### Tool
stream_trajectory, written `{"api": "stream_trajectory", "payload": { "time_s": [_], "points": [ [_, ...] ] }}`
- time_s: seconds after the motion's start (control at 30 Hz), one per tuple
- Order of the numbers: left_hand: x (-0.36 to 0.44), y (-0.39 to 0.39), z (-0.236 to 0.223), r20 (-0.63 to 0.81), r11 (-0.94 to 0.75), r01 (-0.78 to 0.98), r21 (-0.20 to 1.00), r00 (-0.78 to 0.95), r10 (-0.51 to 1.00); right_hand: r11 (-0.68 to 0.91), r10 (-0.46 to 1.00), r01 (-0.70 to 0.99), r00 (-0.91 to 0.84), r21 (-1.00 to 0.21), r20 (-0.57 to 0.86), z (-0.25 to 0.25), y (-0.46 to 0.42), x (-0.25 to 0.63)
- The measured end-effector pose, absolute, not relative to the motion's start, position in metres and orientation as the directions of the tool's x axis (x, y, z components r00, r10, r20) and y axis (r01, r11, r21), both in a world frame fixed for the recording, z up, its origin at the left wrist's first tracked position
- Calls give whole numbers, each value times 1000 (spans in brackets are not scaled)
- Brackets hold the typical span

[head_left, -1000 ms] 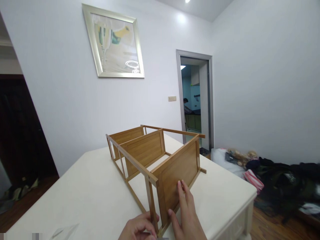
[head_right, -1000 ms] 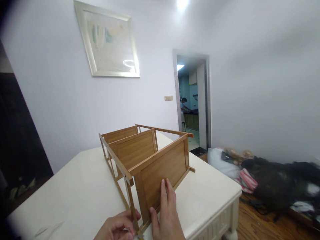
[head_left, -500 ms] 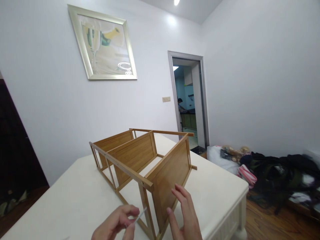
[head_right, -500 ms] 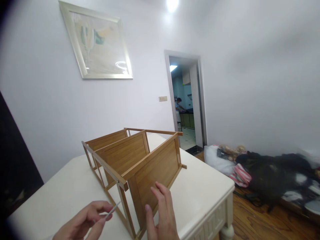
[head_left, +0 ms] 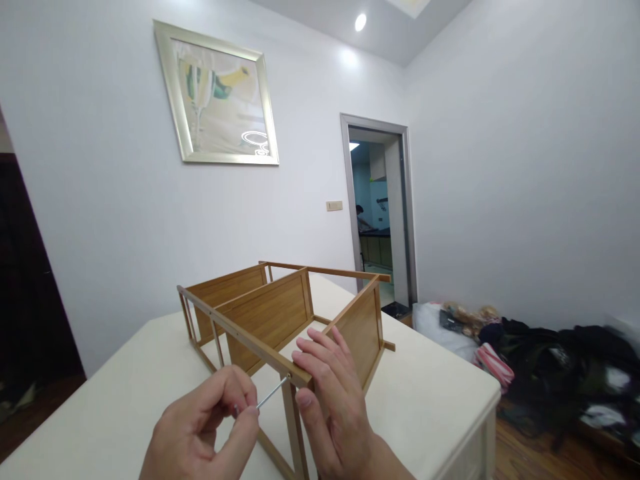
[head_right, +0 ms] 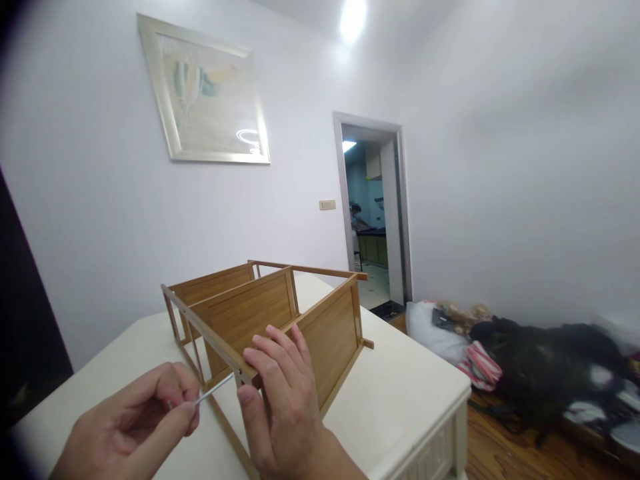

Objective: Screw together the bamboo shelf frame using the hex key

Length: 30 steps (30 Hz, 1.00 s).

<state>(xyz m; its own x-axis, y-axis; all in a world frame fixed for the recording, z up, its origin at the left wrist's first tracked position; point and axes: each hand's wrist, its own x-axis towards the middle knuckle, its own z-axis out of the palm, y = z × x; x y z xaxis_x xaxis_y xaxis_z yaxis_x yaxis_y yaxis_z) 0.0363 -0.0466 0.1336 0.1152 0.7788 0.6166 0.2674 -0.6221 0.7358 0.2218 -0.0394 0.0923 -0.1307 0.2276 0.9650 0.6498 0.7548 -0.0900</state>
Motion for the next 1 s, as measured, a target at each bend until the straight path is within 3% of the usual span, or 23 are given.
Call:
{"api": "stream_trajectory", "payload": {
  "time_s": [0.13, 0.33, 0.83, 1.0],
  "points": [
    [28, -35, 137, 562, -611, 317, 725, 239, 792, 746, 217, 660, -118, -87, 969, 82, -34, 219],
    [30, -35, 136, 514, -556, 300, 775, 214, 831, 749, 217, 653, -80, -113, 973, 81, -36, 214],
    [33, -26, 128, 295, -293, -37, 955, 208, 933, 750, 208, 645, -21, -146, 978, 80, -37, 209],
    [35, -33, 131, 402, -415, 134, 900, 113, 909, 747, 214, 647, -21, -150, 977, 79, -36, 209]
  ]
}}
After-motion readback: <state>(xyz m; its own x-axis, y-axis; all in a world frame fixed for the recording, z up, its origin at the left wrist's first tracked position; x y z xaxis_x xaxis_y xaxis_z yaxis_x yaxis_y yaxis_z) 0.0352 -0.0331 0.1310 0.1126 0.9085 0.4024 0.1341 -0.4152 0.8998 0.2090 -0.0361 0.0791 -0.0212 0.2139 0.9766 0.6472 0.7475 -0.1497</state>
